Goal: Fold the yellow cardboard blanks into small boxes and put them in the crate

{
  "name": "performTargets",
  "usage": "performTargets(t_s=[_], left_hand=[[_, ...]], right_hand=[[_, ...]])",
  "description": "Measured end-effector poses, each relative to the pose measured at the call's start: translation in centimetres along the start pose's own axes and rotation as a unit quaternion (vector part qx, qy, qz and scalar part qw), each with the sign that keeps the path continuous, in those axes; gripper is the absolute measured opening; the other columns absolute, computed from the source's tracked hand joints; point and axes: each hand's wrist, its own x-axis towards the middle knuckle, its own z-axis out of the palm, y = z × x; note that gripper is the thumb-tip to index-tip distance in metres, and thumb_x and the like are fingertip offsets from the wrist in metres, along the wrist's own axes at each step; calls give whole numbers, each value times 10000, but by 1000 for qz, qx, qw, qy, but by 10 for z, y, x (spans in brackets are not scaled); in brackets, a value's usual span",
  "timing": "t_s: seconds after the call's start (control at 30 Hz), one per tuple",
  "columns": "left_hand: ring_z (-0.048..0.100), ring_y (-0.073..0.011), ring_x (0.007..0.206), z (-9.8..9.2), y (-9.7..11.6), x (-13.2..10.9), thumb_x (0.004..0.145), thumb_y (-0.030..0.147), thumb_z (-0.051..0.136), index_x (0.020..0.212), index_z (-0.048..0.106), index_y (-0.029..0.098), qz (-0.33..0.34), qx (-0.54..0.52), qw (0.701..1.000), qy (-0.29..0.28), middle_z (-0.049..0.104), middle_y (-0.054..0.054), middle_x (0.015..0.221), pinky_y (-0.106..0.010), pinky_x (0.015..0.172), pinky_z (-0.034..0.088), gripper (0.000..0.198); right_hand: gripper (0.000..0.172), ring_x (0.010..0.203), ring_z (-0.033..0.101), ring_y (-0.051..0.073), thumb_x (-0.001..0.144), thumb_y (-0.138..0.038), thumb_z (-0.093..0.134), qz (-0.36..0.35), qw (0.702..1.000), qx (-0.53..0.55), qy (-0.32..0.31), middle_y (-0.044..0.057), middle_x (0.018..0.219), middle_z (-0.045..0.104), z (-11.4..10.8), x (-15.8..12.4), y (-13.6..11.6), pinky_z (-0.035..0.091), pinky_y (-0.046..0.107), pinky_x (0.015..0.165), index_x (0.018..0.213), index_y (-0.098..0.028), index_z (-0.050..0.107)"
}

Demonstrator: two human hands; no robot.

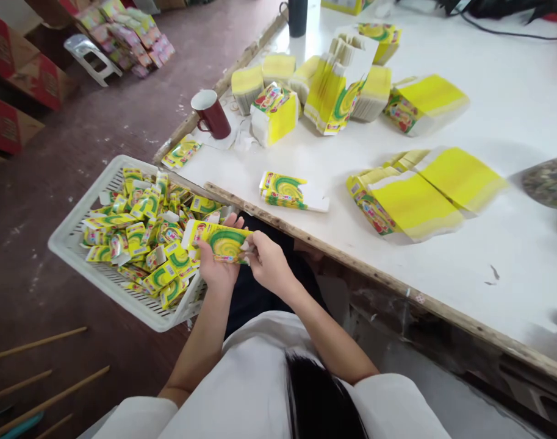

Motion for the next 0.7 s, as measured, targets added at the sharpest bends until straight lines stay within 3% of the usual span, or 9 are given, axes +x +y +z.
performTargets(t_s=[0.17,0.3,0.4,0.5,0.6,0.7], left_hand=[[758,-322,1031,3,2,-4,806,852,558,1036,765,162,44,83,985,144,797,-140,994,-415,875,627,757],[719,-327,1133,1,1,-13,766,872,581,1003,782,180,85,162,978,105,790,-140,1071,-399,929,613,759],[722,-322,1124,4,5,-14,782,832,615,995,780,169,11,110,991,80,785,-151,1082,-410,950,608,715],[751,-310,1049,6,10,-10,796,773,658,957,767,164,-53,30,994,90,787,-138,1020,-420,913,621,639],[750,-303,1049,3,11,-8,796,794,637,934,759,174,25,54,991,123,786,-120,1006,-400,901,624,647],[750,-303,1043,-4,8,-11,818,815,577,947,762,181,105,128,973,158,789,-116,982,-382,862,632,673]], right_hand=[[207,787,611,155,830,-256,685,51,989,136,-1,4,919,626,10,-10,-4,527,285,737,947,-241,514],[205,747,602,153,807,-243,672,72,988,134,-17,-9,869,619,8,-10,0,521,286,696,919,-243,500],[194,650,527,134,788,-201,651,74,995,73,-8,-38,770,567,10,-13,0,446,261,601,854,-248,475],[194,665,559,141,786,-221,670,96,989,104,31,-35,777,578,16,-19,-2,477,270,628,870,-250,497],[219,733,637,167,778,-264,693,134,973,171,83,-7,849,631,22,-23,-2,536,303,690,896,-254,510],[245,726,639,170,769,-298,726,156,967,195,51,-5,839,646,24,-23,-4,531,304,674,870,-255,507]])
